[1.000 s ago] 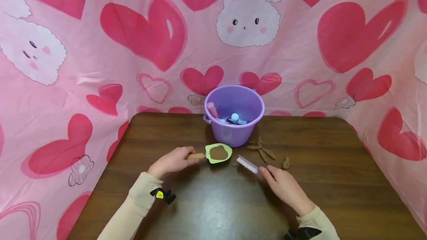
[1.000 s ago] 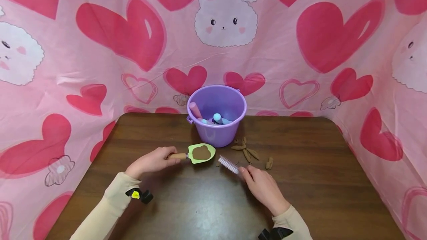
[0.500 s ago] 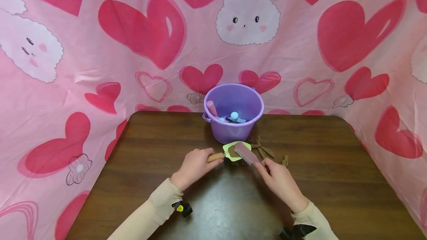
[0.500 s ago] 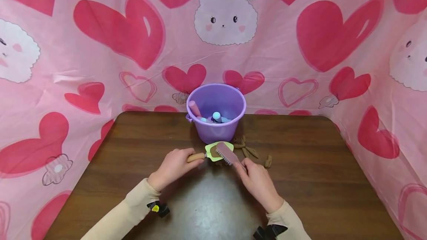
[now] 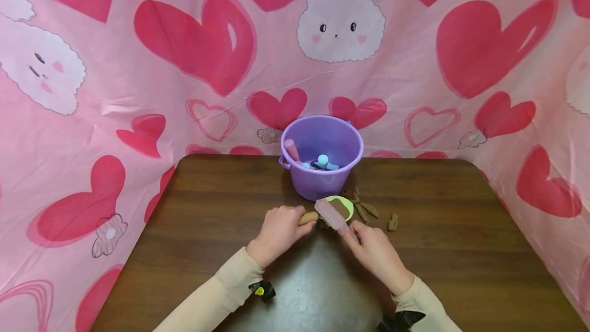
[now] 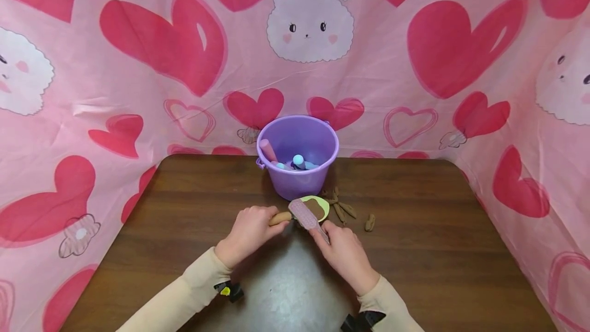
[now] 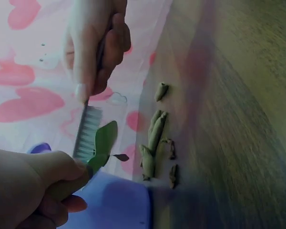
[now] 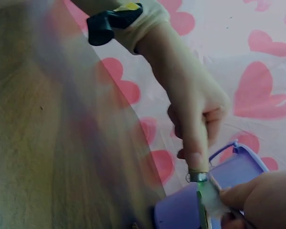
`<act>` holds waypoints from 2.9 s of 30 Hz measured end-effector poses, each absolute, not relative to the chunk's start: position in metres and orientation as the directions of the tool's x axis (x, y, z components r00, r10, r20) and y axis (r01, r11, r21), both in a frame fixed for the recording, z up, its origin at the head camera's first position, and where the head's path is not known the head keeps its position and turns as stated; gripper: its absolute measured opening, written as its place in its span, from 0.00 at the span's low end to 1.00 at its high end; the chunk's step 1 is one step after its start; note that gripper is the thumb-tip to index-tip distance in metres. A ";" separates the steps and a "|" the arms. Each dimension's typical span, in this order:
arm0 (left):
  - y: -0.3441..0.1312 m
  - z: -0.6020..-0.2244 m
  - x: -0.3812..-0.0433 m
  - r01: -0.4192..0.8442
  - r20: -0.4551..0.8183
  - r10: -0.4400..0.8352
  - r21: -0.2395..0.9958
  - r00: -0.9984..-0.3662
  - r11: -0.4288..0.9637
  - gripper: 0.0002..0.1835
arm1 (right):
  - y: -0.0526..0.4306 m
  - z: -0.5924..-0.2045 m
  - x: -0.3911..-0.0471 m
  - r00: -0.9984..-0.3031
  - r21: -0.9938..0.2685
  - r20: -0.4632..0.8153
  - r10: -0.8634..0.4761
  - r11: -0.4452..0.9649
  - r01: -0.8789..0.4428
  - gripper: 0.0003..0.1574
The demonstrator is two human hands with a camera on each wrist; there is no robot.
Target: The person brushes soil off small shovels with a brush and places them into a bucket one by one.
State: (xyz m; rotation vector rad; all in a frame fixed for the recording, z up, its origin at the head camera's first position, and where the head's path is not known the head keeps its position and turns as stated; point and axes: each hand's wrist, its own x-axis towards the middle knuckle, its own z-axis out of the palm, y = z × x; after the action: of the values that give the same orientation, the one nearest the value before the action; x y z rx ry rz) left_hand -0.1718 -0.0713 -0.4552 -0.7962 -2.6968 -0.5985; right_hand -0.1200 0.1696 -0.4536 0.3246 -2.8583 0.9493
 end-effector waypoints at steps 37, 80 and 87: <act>-0.069 -0.458 -0.166 0.573 0.309 0.484 0.388 -0.819 0.722 0.19 | 0.176 -0.466 -0.113 -0.976 -0.574 0.217 -0.017 0.807 -0.142 0.24; -0.066 -0.463 -0.163 0.573 0.440 0.407 0.365 -0.801 0.733 0.18 | 0.174 -0.473 -0.115 -0.954 -0.450 0.297 -0.034 0.877 -0.171 0.25; -0.069 -0.464 -0.162 0.560 0.391 0.412 0.437 -0.823 0.704 0.14 | 0.180 -0.473 -0.118 -0.950 -0.484 0.310 -0.026 0.856 -0.181 0.23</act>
State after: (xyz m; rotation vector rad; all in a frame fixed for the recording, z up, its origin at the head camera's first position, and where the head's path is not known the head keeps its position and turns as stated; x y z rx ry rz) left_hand -0.1624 -0.0691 -0.4637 -0.7720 -2.6491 -0.8066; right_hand -0.1180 0.1796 -0.4729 0.1566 -2.7388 0.7549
